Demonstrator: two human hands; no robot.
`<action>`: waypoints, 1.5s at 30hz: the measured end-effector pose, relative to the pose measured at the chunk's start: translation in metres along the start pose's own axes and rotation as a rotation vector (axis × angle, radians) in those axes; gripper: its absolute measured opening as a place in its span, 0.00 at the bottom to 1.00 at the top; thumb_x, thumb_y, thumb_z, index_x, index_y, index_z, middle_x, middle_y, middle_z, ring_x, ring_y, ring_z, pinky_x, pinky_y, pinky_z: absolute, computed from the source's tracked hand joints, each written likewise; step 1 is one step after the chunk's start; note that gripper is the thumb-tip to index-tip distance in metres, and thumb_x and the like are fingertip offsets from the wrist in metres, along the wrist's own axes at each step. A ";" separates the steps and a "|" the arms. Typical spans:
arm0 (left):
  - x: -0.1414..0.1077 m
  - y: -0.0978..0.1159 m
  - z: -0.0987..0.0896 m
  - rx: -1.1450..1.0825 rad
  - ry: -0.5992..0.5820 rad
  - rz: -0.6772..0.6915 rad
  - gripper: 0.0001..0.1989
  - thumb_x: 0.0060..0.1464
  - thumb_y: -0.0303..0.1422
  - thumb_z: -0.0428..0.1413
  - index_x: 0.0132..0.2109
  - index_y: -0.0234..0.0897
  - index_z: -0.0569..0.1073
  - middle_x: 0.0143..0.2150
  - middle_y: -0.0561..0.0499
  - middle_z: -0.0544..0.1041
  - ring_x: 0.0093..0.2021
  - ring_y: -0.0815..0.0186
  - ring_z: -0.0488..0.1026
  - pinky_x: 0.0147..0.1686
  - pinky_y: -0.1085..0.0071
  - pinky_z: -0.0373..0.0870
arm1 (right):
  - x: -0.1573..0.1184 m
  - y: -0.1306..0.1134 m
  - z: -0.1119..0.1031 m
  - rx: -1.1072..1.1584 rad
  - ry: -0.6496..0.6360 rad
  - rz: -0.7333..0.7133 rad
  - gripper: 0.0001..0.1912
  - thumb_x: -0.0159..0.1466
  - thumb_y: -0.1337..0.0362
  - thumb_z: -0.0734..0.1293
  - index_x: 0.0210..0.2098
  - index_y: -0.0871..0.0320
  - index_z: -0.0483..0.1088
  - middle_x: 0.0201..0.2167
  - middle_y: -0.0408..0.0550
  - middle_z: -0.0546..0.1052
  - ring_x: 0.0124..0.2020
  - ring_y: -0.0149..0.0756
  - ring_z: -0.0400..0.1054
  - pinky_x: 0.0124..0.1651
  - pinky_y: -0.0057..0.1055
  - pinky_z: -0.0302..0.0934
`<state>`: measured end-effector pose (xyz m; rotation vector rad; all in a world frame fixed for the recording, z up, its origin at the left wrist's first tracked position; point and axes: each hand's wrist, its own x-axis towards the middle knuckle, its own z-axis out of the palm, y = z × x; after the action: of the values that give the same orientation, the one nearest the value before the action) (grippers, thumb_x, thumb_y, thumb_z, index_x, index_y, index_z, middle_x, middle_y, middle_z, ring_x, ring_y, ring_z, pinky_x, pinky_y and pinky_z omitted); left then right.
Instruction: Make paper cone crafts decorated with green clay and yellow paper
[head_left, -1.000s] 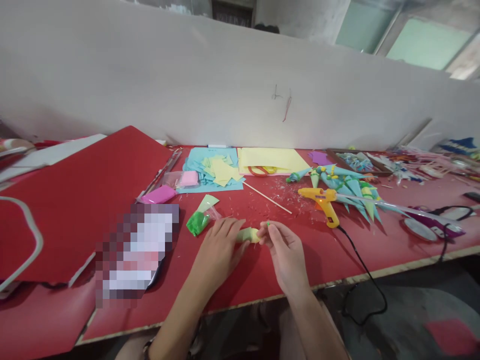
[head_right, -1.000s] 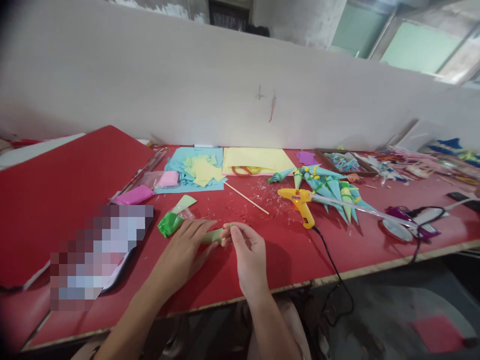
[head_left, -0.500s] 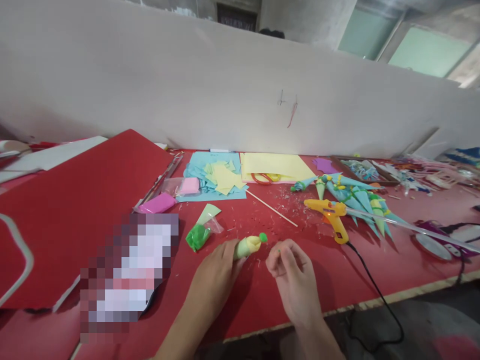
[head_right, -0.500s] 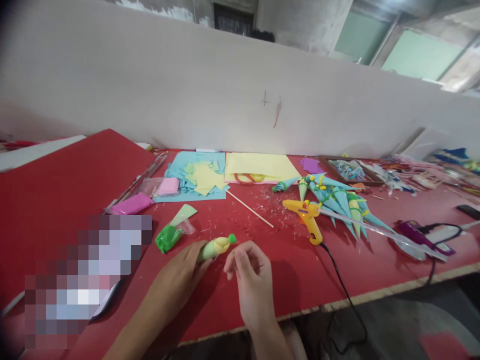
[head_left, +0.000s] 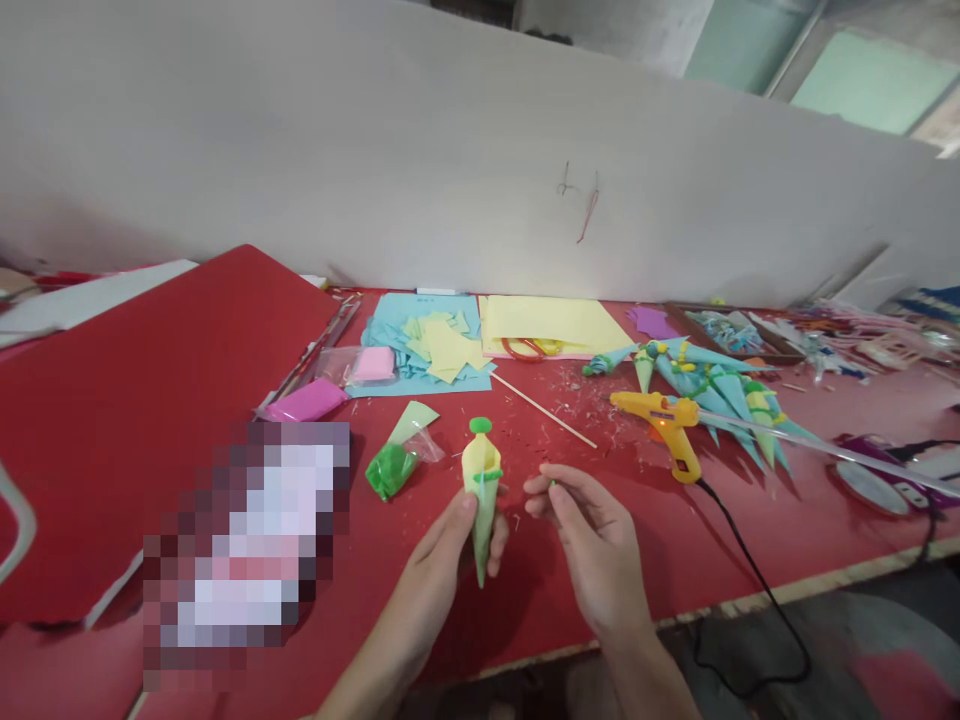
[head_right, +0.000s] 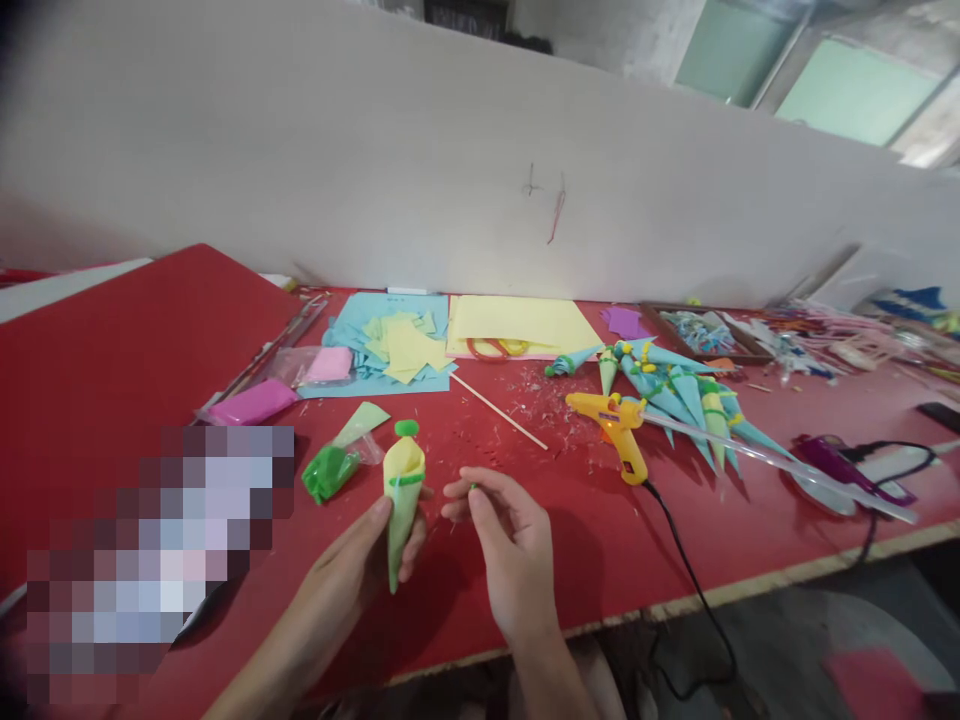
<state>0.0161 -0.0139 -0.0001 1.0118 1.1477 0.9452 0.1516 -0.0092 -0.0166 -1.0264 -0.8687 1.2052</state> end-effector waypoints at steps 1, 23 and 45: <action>0.000 0.000 0.002 -0.035 0.016 -0.004 0.22 0.56 0.46 0.42 0.22 0.37 0.65 0.20 0.56 0.64 0.23 0.70 0.61 0.28 0.75 0.61 | 0.000 -0.001 0.001 -0.021 0.003 -0.019 0.05 0.58 0.64 0.66 0.33 0.53 0.74 0.28 0.41 0.77 0.27 0.26 0.71 0.33 0.22 0.66; 0.010 -0.007 0.004 0.001 0.058 0.208 0.12 0.50 0.36 0.52 0.42 0.39 0.67 0.40 0.52 0.74 0.44 0.65 0.69 0.45 0.72 0.65 | -0.003 -0.001 0.016 -0.384 -0.009 -0.192 0.04 0.55 0.66 0.66 0.30 0.55 0.74 0.29 0.44 0.76 0.30 0.33 0.71 0.34 0.28 0.67; 0.009 -0.010 0.004 0.102 0.055 0.189 0.17 0.52 0.37 0.50 0.49 0.40 0.66 0.47 0.49 0.72 0.51 0.61 0.66 0.50 0.68 0.60 | -0.001 -0.002 0.020 -0.398 0.033 -0.118 0.05 0.54 0.65 0.66 0.27 0.59 0.73 0.27 0.48 0.76 0.29 0.35 0.71 0.32 0.28 0.67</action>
<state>0.0222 -0.0085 -0.0112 1.1994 1.1705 1.0779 0.1329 -0.0069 -0.0085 -1.2886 -1.1554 0.9320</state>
